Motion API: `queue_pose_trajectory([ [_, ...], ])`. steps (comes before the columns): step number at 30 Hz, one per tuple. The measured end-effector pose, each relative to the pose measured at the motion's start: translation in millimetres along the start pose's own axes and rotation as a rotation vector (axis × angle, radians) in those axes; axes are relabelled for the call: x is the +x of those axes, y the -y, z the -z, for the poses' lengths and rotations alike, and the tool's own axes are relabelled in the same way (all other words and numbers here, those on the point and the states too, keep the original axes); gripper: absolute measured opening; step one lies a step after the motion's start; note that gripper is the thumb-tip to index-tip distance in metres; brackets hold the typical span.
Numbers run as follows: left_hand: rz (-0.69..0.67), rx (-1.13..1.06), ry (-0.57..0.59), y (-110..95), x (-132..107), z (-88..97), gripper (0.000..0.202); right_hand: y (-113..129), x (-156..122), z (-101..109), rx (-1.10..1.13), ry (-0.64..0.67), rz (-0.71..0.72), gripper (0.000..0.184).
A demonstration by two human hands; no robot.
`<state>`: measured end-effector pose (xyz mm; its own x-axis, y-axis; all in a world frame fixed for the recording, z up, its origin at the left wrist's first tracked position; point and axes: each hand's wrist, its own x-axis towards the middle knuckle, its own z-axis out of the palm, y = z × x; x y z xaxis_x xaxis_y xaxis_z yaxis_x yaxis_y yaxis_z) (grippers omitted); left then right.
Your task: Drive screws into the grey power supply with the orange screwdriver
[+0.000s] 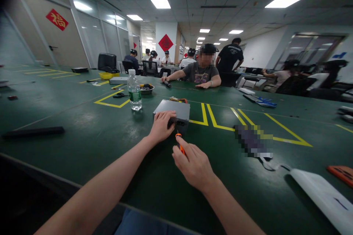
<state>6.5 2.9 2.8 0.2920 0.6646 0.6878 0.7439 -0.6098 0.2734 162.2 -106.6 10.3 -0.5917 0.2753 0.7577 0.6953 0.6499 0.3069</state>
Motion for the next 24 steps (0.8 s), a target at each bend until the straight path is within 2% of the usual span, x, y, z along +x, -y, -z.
queue_pose_trajectory([
  [8, 0.005, 0.003, 0.005, 0.0, 0.4, 0.1, 0.032, 1.5, -1.1, -3.5, -0.063, 0.042, 0.013, 0.014],
  [12, 0.002, -0.002, 0.006, 0.2, 0.2, 0.1, 0.032, 14.1, 1.0, -8.9, -0.097, 0.104, 0.012, 0.016],
  [17, 0.000, -0.015, -0.003, -1.1, 0.4, 1.2, 0.030, 29.2, 6.1, -13.3, -0.092, 0.189, 0.004, 0.028],
  [21, 0.009, -0.014, 0.006, -2.0, 0.5, 2.4, 0.030, 27.5, 10.8, -15.6, -0.072, 0.169, 0.028, 0.030],
  [24, 0.005, -0.017, 0.005, -2.0, 0.6, 2.7, 0.031, 22.8, 11.2, -20.4, -0.003, 0.134, -0.024, 0.032],
])
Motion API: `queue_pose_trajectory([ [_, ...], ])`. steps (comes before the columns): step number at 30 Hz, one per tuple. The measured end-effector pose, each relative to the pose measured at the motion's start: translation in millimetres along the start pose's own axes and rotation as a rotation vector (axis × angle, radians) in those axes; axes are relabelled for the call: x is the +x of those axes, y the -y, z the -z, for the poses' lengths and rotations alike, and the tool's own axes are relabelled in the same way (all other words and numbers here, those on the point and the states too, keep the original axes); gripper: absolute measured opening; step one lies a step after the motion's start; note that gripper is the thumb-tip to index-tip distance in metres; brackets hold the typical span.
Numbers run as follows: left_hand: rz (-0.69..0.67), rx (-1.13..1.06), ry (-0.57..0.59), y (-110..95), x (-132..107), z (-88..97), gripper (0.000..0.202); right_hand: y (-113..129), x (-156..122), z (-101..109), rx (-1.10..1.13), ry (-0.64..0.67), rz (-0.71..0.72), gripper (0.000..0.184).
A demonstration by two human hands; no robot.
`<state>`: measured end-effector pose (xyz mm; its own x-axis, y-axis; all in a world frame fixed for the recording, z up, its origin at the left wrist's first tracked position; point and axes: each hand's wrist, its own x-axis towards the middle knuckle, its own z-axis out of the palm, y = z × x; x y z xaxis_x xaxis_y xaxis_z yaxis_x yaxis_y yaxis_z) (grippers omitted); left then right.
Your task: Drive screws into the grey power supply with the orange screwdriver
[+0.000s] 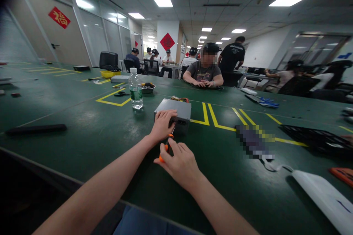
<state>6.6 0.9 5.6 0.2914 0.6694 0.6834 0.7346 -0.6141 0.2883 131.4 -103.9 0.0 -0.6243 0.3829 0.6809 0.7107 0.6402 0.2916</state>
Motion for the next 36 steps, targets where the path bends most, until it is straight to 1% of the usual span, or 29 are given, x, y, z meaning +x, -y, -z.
queue_pose_trajectory([
  [4, 0.006, 0.005, 0.007, 0.1, 0.1, -0.9, 0.031, -3.1, -4.9, -4.5, 0.104, -0.044, -0.058, 0.030],
  [6, 0.008, 0.010, 0.006, 0.3, 0.0, -1.7, 0.031, -2.4, -7.7, -3.3, 0.150, -0.013, -0.091, 0.032],
  [8, 0.009, 0.012, 0.001, 0.8, -0.1, -2.4, 0.031, -0.7, -8.6, -0.3, 0.185, 0.047, -0.109, 0.033],
  [10, 0.005, 0.014, -0.007, 1.2, -0.2, -2.8, 0.032, 1.0, -7.4, 2.9, 0.191, 0.089, -0.091, 0.034],
  [12, 0.002, 0.017, -0.010, 1.5, -0.1, -2.7, 0.032, 1.8, -4.9, 5.5, 0.164, 0.091, -0.047, 0.032],
  [14, 0.004, 0.021, -0.003, 1.4, 0.4, -2.4, 0.031, 1.2, -2.4, 7.3, 0.128, 0.059, -0.013, 0.030],
  [16, 0.015, 0.024, 0.011, 0.9, 1.0, -1.9, 0.031, -0.5, -1.2, 8.2, 0.114, 0.013, -0.009, 0.026],
  [21, 0.030, 0.020, 0.008, -0.2, 1.7, -2.0, 0.031, -5.6, -4.4, 5.5, 0.226, -0.110, -0.083, 0.025],
  [23, 0.023, 0.019, -0.007, -0.1, 1.5, -2.4, 0.030, -6.2, -6.7, 3.4, 0.263, -0.127, -0.116, 0.024],
  [25, 0.016, 0.023, -0.020, 0.2, 1.1, -2.8, 0.030, -5.8, -8.5, 2.6, 0.282, -0.094, -0.141, 0.025],
  [27, 0.013, 0.024, -0.023, 0.4, 0.9, -3.0, 0.029, -4.7, -9.2, 3.8, 0.295, -0.028, -0.142, 0.028],
  [29, 0.013, 0.022, -0.022, 0.4, 0.9, -3.2, 0.028, -3.7, -8.6, 6.5, 0.288, 0.050, -0.118, 0.031],
  [31, 0.015, 0.020, -0.022, 0.4, 1.0, -3.4, 0.027, -3.2, -6.8, 8.9, 0.251, 0.096, -0.084, 0.032],
  [33, 0.021, 0.023, -0.019, 0.6, 1.3, -3.9, 0.027, -3.3, -4.6, 10.0, 0.194, 0.082, -0.061, 0.030],
  [36, 0.028, 0.028, -0.009, 1.2, 1.4, -4.9, 0.027, -4.2, -2.1, 9.3, 0.130, -0.007, -0.054, 0.030],
])
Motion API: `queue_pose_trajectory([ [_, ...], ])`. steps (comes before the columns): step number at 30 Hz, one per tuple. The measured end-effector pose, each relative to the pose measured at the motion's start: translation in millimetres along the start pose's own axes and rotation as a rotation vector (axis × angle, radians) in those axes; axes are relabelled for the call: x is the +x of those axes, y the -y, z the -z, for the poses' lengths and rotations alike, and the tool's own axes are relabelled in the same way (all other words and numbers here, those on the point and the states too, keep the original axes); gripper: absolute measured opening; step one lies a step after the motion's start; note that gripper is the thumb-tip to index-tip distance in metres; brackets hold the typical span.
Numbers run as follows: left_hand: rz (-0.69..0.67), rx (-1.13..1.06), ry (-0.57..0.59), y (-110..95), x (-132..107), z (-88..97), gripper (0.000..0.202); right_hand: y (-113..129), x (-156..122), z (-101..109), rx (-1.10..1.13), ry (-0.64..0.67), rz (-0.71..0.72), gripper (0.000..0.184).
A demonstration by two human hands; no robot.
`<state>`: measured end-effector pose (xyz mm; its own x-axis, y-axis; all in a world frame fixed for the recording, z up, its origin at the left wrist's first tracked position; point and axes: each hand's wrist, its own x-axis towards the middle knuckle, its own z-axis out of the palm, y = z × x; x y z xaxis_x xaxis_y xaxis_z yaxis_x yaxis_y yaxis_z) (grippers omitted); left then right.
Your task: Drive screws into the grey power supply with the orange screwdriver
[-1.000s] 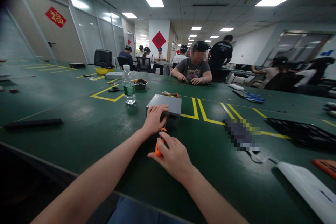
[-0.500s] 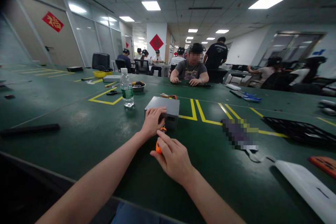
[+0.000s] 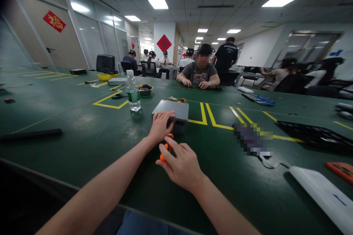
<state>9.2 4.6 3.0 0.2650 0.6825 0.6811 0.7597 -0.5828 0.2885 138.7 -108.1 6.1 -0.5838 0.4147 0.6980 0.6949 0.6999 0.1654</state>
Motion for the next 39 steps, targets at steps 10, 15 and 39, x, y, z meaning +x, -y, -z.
queue_pose_trajectory([
  [10, -0.018, 0.010, -0.036, 0.8, -1.1, -1.1, 0.028, -0.8, -6.7, -4.5, 0.009, -0.002, -0.042, 0.030],
  [15, -0.020, 0.011, -0.030, 0.5, -0.5, -0.5, 0.028, 1.8, -5.5, -3.5, 0.020, 0.115, 0.022, 0.033],
  [39, -0.008, 0.028, -0.004, 1.5, 0.6, -0.7, 0.021, -2.0, -1.8, -2.7, -0.002, 0.054, 0.049, 0.031],
])
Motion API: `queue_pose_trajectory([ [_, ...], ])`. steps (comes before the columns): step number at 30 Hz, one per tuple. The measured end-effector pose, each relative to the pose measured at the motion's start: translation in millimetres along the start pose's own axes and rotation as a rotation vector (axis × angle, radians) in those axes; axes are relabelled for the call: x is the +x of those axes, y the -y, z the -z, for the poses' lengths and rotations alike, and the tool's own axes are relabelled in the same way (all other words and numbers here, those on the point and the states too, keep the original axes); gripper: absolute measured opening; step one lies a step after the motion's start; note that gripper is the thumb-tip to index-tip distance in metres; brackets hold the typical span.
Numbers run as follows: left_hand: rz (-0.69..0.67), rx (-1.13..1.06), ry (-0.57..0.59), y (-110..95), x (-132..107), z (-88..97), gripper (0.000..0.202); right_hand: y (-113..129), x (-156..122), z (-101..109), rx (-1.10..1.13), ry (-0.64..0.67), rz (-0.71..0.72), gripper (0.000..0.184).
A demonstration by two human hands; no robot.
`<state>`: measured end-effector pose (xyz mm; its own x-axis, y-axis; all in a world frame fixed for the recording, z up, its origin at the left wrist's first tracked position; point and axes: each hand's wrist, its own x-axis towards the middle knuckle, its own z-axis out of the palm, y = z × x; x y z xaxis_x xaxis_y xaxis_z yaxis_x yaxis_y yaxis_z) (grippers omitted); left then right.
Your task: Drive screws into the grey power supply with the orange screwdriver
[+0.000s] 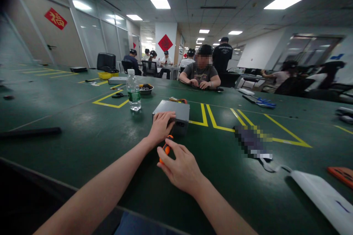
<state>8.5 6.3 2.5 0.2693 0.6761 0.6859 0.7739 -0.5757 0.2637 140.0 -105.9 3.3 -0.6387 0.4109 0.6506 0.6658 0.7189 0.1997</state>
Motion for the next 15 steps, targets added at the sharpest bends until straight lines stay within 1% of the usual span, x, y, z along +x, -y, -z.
queue_pose_trajectory([
  [5, 0.003, 0.005, -0.004, -0.1, -0.1, -0.2, 0.023, -0.9, 2.9, -4.6, -0.066, -0.112, 0.040, 0.025],
  [9, -0.018, -0.007, 0.000, -0.9, -1.0, 1.5, 0.027, -3.5, 1.1, -5.9, -0.073, -0.180, 0.023, 0.018],
  [11, -0.023, -0.010, 0.003, -1.4, -1.4, 2.1, 0.031, -5.1, -0.3, -5.3, -0.076, -0.186, -0.034, 0.014],
  [13, -0.023, -0.013, 0.004, -1.9, -1.6, 2.3, 0.033, -6.6, -1.7, -4.5, -0.092, -0.165, -0.091, 0.010],
  [15, -0.015, -0.013, 0.000, -2.4, -1.5, 2.3, 0.032, -7.6, -2.7, -3.9, -0.125, -0.139, -0.103, 0.008],
])
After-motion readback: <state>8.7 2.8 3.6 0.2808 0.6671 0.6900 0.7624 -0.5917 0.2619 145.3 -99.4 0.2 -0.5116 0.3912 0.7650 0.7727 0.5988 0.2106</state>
